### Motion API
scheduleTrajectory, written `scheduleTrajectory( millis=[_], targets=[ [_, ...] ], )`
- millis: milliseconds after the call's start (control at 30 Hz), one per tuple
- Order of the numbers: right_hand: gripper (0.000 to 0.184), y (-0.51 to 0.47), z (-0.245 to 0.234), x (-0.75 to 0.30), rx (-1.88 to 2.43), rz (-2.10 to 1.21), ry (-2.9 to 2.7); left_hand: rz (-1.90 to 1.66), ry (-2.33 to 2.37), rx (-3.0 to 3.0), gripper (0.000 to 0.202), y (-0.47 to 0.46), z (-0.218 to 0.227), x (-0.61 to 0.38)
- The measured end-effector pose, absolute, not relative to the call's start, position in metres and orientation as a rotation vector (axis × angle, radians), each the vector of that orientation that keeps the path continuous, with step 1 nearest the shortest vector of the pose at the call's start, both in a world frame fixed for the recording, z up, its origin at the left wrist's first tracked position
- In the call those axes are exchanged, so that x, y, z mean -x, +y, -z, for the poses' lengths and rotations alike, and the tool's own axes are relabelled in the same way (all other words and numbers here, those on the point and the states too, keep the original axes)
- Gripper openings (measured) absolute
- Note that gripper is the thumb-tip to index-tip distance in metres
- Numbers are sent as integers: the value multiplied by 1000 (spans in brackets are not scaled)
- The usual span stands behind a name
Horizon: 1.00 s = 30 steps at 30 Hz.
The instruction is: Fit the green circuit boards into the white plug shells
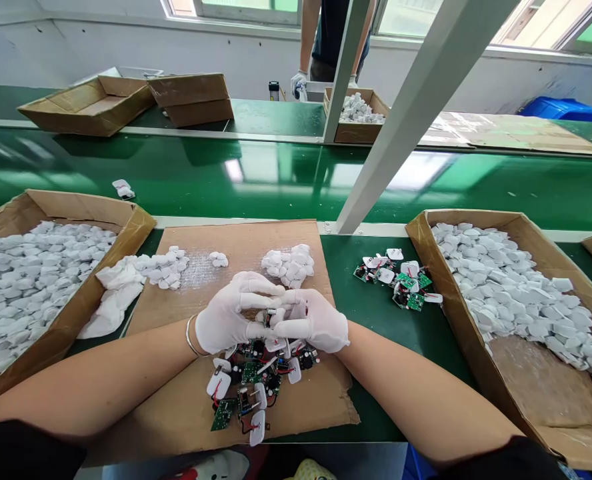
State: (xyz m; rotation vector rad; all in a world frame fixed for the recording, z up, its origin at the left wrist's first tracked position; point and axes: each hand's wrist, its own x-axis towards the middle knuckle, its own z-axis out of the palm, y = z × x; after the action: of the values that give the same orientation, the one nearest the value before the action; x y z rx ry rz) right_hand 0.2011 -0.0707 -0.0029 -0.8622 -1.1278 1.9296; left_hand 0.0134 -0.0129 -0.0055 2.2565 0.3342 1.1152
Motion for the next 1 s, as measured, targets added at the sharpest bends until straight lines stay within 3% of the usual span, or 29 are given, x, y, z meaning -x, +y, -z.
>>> scheduleTrajectory(
  millis=[233,433,733,867,1000],
  targets=[
    [20,-74,3,-198,1005,-1894,-1127,-1084,326,-2393,43,-19,-3,-12],
    [32,-70,6,-199,888,-1908,-1255,-966,382,-2506,18,-23,-6,-12],
    [52,-72,-1,-196,890,-1935,-1122,-1025,418,-2502,37,-22,2,-12],
    [47,-75,-1,-194,847,-1981,-1047,-1035,385,-2521,36,-22,1,-12],
    [26,-75,3,-197,855,-1924,-1046,-1068,398,-2497,38,-21,1,-12]
  ],
)
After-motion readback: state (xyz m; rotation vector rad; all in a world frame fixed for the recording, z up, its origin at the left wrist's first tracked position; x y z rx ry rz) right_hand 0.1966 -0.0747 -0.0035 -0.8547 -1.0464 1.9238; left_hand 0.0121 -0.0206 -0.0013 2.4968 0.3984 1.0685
